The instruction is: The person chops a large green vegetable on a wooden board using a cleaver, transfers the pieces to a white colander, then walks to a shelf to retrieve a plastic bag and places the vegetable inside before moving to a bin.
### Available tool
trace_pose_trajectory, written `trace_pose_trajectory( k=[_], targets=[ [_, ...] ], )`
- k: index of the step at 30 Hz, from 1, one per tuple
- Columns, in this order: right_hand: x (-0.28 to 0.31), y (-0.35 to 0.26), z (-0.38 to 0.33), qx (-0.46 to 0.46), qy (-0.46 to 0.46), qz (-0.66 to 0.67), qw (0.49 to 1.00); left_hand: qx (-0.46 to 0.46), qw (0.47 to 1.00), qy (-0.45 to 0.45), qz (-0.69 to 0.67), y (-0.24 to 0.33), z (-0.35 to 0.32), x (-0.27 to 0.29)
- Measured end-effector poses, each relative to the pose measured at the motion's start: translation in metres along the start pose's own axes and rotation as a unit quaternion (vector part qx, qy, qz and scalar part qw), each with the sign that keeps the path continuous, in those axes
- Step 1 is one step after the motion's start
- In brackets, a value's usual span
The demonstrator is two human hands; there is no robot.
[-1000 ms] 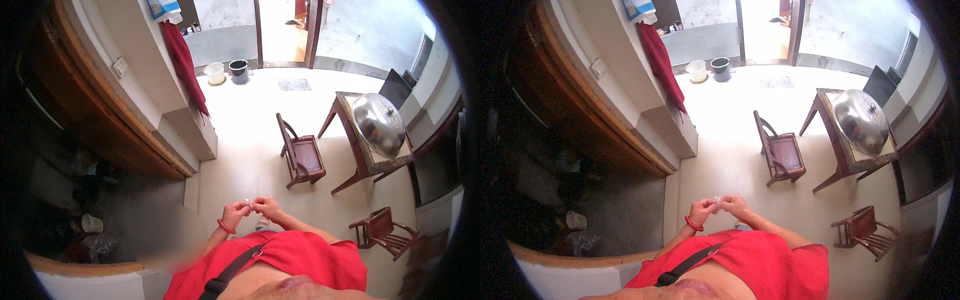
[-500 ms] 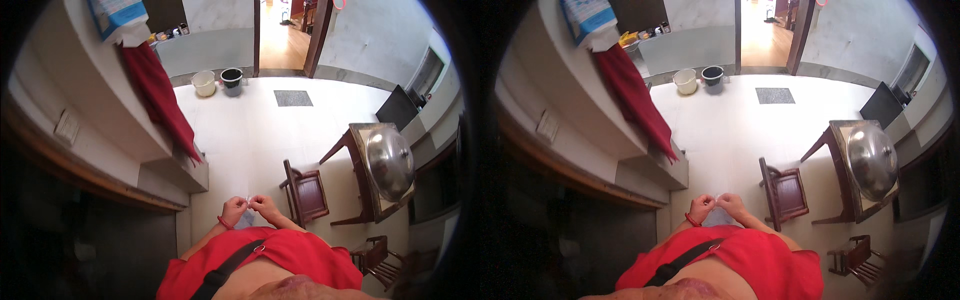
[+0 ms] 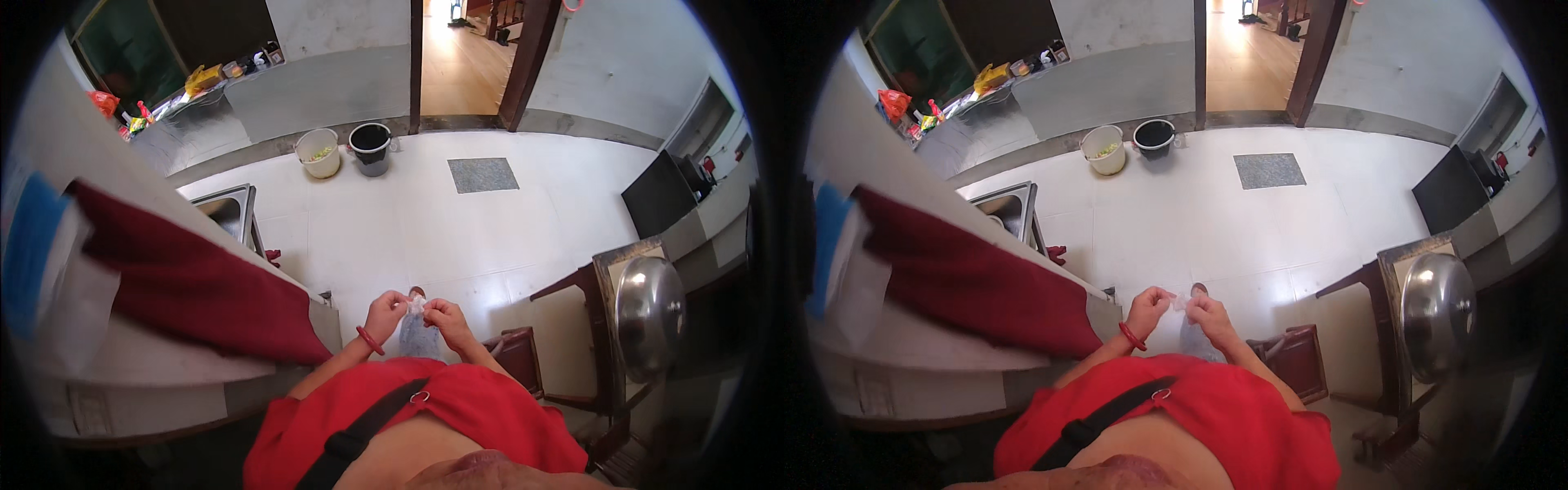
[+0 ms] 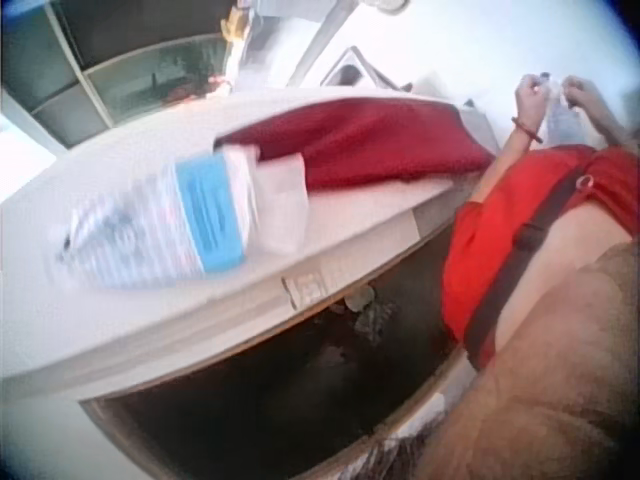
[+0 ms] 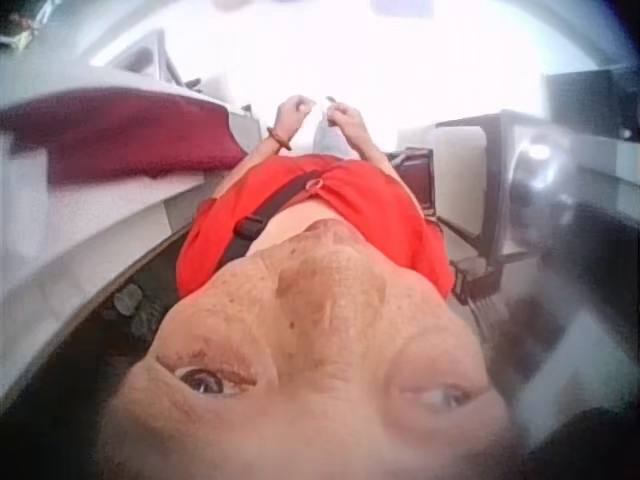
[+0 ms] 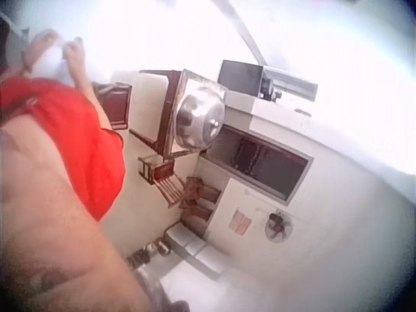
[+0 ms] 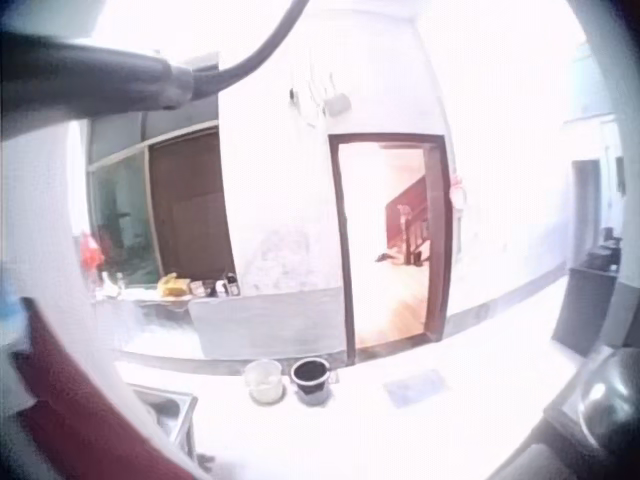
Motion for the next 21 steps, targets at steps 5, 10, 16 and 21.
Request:
trace_pose_trajectory(
  k=[5,10,16,21],
  targets=[
    [0.009,-0.044,0.109,-0.047,-0.051,0.070,0.995,0.070,0.962,0.005,-0.263,-0.011,0.111,0.024],
    [0.000,-0.103,0.212,-0.107,-0.091,0.078,0.987,0.053,0.921,0.067,-0.381,0.019,0.212,0.058],
    [-0.033,-0.149,0.318,-0.136,-0.172,0.139,0.966,0.053,0.932,0.107,-0.341,-0.004,0.257,0.126],
    [-0.072,-0.181,0.430,-0.124,-0.221,0.153,0.955,0.076,0.953,0.040,-0.291,-0.036,0.290,0.161]
  ],
)
Point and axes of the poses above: each hand's wrist, its own z-axis towards the middle knuckle, its own x-axis out of the back of the hand, y = z × x, the point moved 8 cm from there along z, towards the middle knuckle, and after that the axes turned 7 degrees about -x, right-handed, at the moved point
